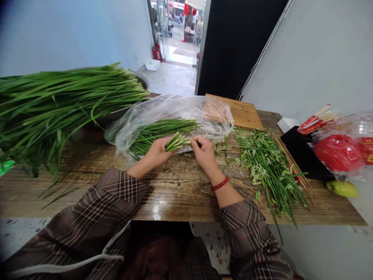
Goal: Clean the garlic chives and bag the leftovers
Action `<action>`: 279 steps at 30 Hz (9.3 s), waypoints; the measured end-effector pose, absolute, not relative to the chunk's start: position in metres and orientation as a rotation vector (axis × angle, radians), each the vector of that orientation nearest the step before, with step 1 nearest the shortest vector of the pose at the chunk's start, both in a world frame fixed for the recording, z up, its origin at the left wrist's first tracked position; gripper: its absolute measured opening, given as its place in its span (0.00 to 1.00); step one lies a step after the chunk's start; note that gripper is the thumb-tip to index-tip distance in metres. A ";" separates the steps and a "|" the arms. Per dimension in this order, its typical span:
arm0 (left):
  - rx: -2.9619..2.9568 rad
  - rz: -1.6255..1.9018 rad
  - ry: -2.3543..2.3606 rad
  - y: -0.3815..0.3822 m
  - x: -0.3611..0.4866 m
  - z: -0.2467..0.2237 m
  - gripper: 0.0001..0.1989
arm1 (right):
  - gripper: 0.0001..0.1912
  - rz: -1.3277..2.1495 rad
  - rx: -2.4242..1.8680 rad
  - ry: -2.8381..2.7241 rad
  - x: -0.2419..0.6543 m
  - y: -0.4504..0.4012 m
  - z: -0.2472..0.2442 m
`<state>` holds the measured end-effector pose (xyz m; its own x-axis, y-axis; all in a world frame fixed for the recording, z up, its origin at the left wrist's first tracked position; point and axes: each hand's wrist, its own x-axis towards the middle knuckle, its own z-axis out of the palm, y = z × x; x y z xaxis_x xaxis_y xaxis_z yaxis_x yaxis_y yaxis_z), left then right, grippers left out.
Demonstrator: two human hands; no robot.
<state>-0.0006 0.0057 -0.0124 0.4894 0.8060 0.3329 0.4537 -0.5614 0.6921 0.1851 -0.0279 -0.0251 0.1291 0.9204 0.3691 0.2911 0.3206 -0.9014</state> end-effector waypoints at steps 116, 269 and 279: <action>2.113 0.906 1.004 0.009 -0.004 -0.012 0.09 | 0.15 0.234 -1.351 -1.575 0.215 -0.023 -0.022; 1.473 1.198 1.101 -0.003 0.002 0.004 0.11 | 0.11 0.902 -1.196 -1.906 0.162 -0.029 -0.027; 1.651 0.993 1.016 -0.001 0.002 0.000 0.12 | 0.13 0.691 -1.053 -1.603 0.187 -0.031 -0.003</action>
